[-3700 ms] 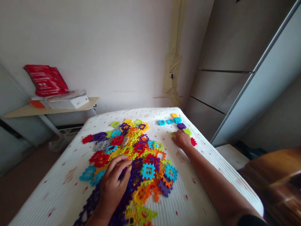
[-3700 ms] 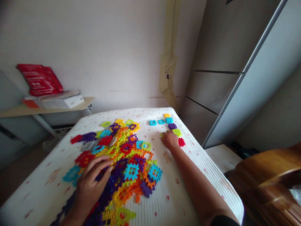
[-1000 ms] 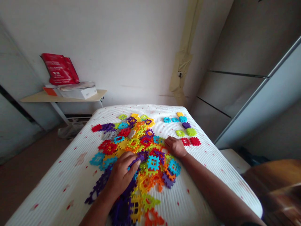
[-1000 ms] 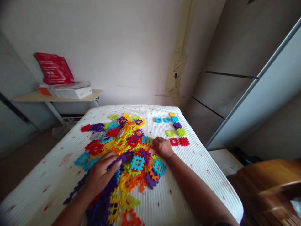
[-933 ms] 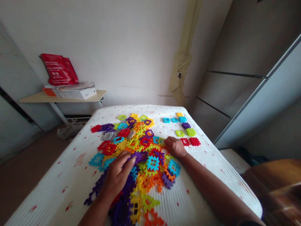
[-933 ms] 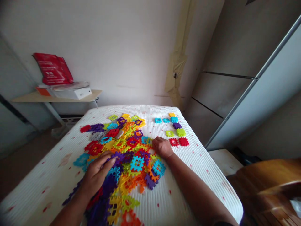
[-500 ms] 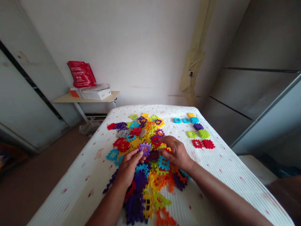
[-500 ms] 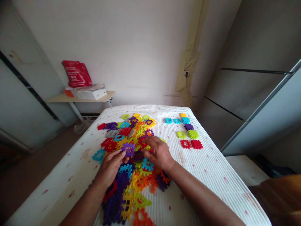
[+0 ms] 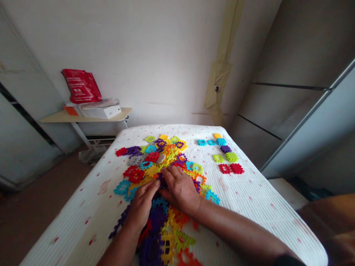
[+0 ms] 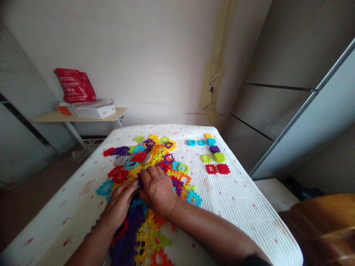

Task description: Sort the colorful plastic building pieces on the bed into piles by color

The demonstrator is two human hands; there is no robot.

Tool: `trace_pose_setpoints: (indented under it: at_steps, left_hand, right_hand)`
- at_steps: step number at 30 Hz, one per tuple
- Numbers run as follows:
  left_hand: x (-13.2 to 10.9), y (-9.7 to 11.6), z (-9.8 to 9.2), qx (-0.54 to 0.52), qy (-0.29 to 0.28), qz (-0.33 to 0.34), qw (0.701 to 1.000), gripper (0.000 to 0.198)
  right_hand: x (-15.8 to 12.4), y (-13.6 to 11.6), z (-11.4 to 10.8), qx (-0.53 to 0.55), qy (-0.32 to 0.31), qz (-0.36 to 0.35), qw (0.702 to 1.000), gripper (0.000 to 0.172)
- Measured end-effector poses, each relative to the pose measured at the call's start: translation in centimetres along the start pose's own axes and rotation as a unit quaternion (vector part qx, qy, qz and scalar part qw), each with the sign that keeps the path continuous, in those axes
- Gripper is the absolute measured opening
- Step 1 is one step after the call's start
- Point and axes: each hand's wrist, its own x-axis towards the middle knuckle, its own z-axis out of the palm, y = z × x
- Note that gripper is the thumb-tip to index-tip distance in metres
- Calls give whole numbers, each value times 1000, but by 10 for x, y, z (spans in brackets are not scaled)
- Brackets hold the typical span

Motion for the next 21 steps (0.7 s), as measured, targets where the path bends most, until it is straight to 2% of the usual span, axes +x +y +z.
trace_pose_setpoints:
  at_steps: [2,4,6,8,10,13,15,18,21]
  left_hand:
    - [0,2,-2,7,-27,-13,1000,40]
    - [1,3,-5,28,-26,-10,999,42]
    - [3,2,-9,38,-11,6,999,45]
    - [5,-1,-13,27,13,17,999,45]
    - [7,-5,-15,11,43,17,999,44]
    - [9,-9,-15,7,55,13,998,41]
    - [10,-10,-15,14,58,11,998,40]
    - [10,-9,-16,31,60,1,998,40]
    - [11,-6,-17,41,64,-6,997,42]
  right_hand:
    - [2,5,-4,29,-4,10,1000,49]
    - [5,20,-14,42,1,24,999,49]
    - [12,47,-31,21,11,45,999,47]
    - [20,86,-51,-35,0,80,996,46]
    - [28,131,-72,-118,-43,134,983,46]
    - [36,193,-93,-265,-170,232,920,47]
    - [37,221,-99,-295,-221,257,893,48]
    - [37,242,-95,-303,-262,261,878,50]
    - [40,249,-87,-311,-295,256,867,52]
